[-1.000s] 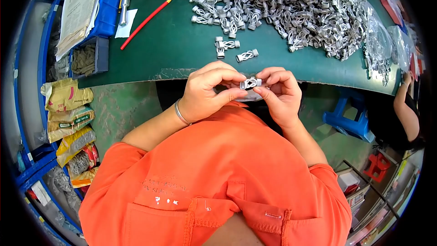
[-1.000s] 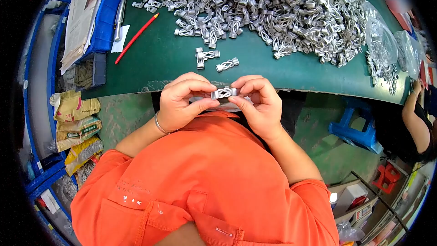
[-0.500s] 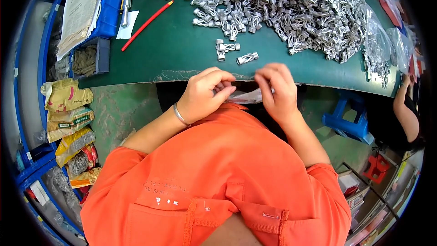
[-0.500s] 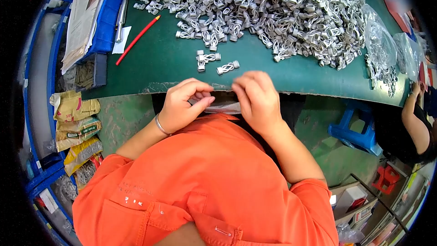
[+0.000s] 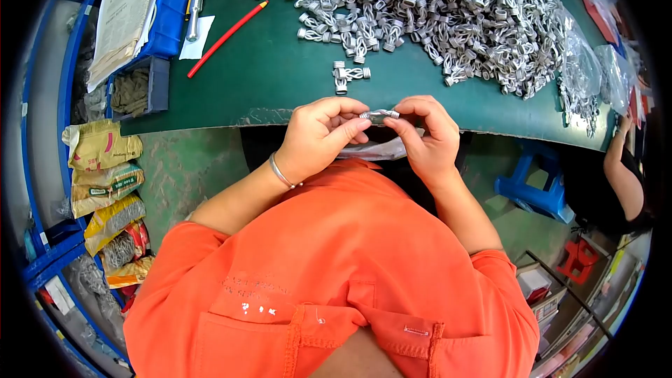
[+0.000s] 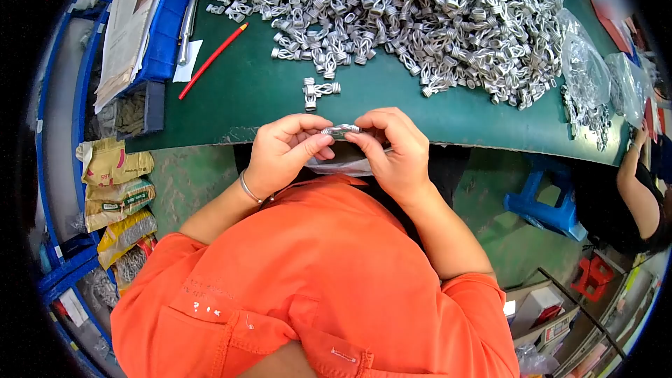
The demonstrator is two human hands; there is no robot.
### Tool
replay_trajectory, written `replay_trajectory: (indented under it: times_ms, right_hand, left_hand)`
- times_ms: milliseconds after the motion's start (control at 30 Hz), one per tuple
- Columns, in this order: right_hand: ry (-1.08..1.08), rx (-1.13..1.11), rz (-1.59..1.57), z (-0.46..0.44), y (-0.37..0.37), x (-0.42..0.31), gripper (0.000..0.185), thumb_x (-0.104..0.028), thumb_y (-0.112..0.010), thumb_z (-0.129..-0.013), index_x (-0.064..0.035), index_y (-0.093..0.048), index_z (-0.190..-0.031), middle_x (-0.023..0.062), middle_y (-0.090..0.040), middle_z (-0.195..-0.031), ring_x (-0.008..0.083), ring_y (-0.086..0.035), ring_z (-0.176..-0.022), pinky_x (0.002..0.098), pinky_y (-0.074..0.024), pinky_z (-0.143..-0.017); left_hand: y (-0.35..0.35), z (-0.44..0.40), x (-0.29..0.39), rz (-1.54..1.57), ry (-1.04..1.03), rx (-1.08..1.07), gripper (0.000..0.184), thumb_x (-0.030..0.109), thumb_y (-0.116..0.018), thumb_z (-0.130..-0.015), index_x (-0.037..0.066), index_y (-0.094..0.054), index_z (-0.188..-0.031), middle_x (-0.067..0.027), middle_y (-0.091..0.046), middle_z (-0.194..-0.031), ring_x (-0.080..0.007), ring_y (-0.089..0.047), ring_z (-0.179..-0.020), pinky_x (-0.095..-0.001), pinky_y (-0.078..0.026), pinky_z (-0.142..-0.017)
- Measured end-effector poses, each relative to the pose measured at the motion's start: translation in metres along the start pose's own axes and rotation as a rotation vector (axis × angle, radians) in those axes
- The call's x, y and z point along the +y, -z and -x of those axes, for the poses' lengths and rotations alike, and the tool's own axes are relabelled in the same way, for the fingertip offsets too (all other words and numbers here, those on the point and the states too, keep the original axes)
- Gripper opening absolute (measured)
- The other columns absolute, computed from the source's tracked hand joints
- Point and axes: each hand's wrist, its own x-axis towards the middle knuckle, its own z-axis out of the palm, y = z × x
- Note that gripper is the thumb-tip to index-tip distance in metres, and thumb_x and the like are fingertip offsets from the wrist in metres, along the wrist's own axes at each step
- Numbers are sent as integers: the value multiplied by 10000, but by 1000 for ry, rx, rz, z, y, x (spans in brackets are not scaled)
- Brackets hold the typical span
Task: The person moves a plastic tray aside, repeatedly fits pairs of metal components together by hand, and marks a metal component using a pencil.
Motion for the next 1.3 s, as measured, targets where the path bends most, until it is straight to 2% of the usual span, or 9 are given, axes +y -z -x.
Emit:
replay_trajectory:
  times_ms: [67,133,333,467,700,767,1033,1200,1300]
  right_hand:
    - [-55,-7,-71,5,2,-3,141,19,-702,-780,18,-614,-890,69,-616,-834,116,-603,-670,221,-492,-577]
    - [-358,-34,-402,10,4,-8,116,-2,-649,-843,37,-611,-945,60,-628,-870,110,-617,-710,215,-504,-619]
    - [-548,-87,-811,18,6,1,102,43,-588,-867,42,-591,-969,103,-620,-926,141,-626,-801,259,-523,-712]
    - [-352,-86,-826,20,1,3,109,91,-579,-845,30,-554,-932,131,-589,-1004,173,-615,-902,289,-524,-770]
    - [-155,4,-510,25,6,-3,222,137,-630,-765,1,-517,-898,143,-583,-1018,196,-613,-908,302,-517,-782]
    - [59,-110,-147,24,12,1,222,123,-663,-726,-14,-545,-854,133,-617,-951,223,-624,-857,297,-512,-735]
    - [314,-241,291,5,6,-5,185,49,-679,-691,-34,-587,-828,99,-601,-901,277,-590,-750,329,-495,-629]
    - [308,-124,462,-32,-17,8,225,-20,-658,-750,-49,-606,-968,93,-564,-910,295,-523,-792,377,-445,-677]
    - [238,-103,590,-43,-29,14,208,-52,-676,-746,-55,-607,-941,91,-565,-922,297,-527,-808,370,-432,-700]
  left_hand:
    - [-1,1,-1,-28,-56,17,222,-42,-627,-842,-79,-571,-1053,-106,-625,-959,-153,-647,-820,-254,-543,-723]
    - [-1,2,-1,-55,-113,33,206,-58,-634,-829,-79,-579,-1027,-111,-615,-970,-158,-646,-835,-254,-543,-739]
    - [-1,3,4,-166,-344,0,255,-126,-674,-749,-66,-593,-983,-104,-584,-954,-155,-632,-841,-248,-544,-758]
    - [-2,4,10,-237,-430,-35,247,-112,-704,-720,-49,-613,-942,-107,-593,-947,-150,-631,-819,-246,-547,-720]
    - [2,5,5,-407,-515,-34,220,-69,-729,-697,-3,-638,-885,-100,-616,-929,-158,-630,-807,-253,-539,-690]
    - [4,6,3,-460,-531,-42,211,-60,-728,-694,3,-638,-875,-97,-614,-927,-163,-628,-801,-259,-533,-677]
    - [10,12,-4,-613,-457,-19,168,-37,-710,-713,20,-641,-855,-78,-603,-911,-168,-607,-741,-253,-506,-615]
    - [8,7,-2,-585,-426,32,133,-34,-694,-739,3,-635,-852,-81,-601,-888,-144,-603,-707,-233,-501,-606]
    - [7,6,0,-512,-357,96,139,-30,-680,-769,-15,-617,-892,-77,-600,-881,-114,-602,-703,-219,-502,-612]
